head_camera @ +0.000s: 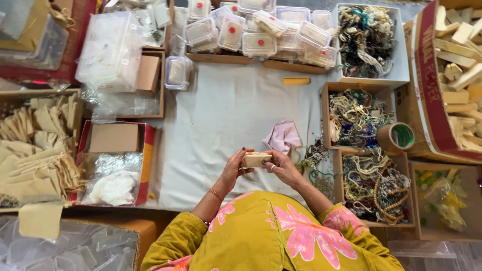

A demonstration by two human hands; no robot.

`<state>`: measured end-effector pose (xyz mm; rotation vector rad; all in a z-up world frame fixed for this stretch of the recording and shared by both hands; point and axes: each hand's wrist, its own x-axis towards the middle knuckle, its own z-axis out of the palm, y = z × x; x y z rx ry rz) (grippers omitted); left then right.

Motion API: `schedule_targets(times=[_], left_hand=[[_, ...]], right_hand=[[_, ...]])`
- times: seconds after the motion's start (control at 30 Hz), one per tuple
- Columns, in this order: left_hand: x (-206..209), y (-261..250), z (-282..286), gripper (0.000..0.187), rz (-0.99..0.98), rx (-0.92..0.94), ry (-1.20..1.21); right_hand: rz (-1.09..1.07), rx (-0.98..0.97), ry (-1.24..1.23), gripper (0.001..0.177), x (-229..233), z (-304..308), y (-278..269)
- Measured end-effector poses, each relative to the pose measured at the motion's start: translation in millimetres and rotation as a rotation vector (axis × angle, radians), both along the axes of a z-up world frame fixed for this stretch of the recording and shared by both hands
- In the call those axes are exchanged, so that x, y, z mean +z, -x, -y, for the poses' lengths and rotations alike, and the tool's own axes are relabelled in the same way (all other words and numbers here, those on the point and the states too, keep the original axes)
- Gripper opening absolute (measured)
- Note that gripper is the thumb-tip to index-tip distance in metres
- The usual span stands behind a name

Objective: Packaging various jewelry items into small plastic containers and cloth pouches.

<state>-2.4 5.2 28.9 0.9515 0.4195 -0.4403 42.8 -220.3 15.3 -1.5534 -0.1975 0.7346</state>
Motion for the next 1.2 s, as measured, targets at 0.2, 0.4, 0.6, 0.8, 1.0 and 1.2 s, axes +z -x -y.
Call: schedule_targets(times=[0.2,0.4,0.6,0.8,1.0,1.2], left_hand=[[-43.3,-0.2,4.0,0.034,0.112,-0.047,-0.213],[-40.2,-21.5,-44.3,0.028,0.284,0.344,-0.775],[-3.5,-21.7,-107.5,0.024,0.354,0.682,-0.773],[-31.6,-1.3,-140.6,0.029,0.13,0.806,-0.87],[-74.8,22.4,-132.3,0.032,0.099,0.285,-1.298],[-36.5,39.3,-126.2,0.03,0.112,0.254,-1.397]], right_hand=[[-0.093,-0.04,0.13,0.035,-6.1,-1.3,-2.5],[-0.12,-0.042,0.207,0.04,-47.9,18.1,-8.2],[-0.147,-0.016,0.305,0.037,-107.5,44.6,-10.3],[-0.157,-0.064,0.305,0.03,-100.7,42.7,-13.2],[-0.172,-0.097,0.278,0.03,-100.5,42.1,-16.6],[-0.185,-0.104,0.266,0.03,-105.3,43.7,-17.6]])
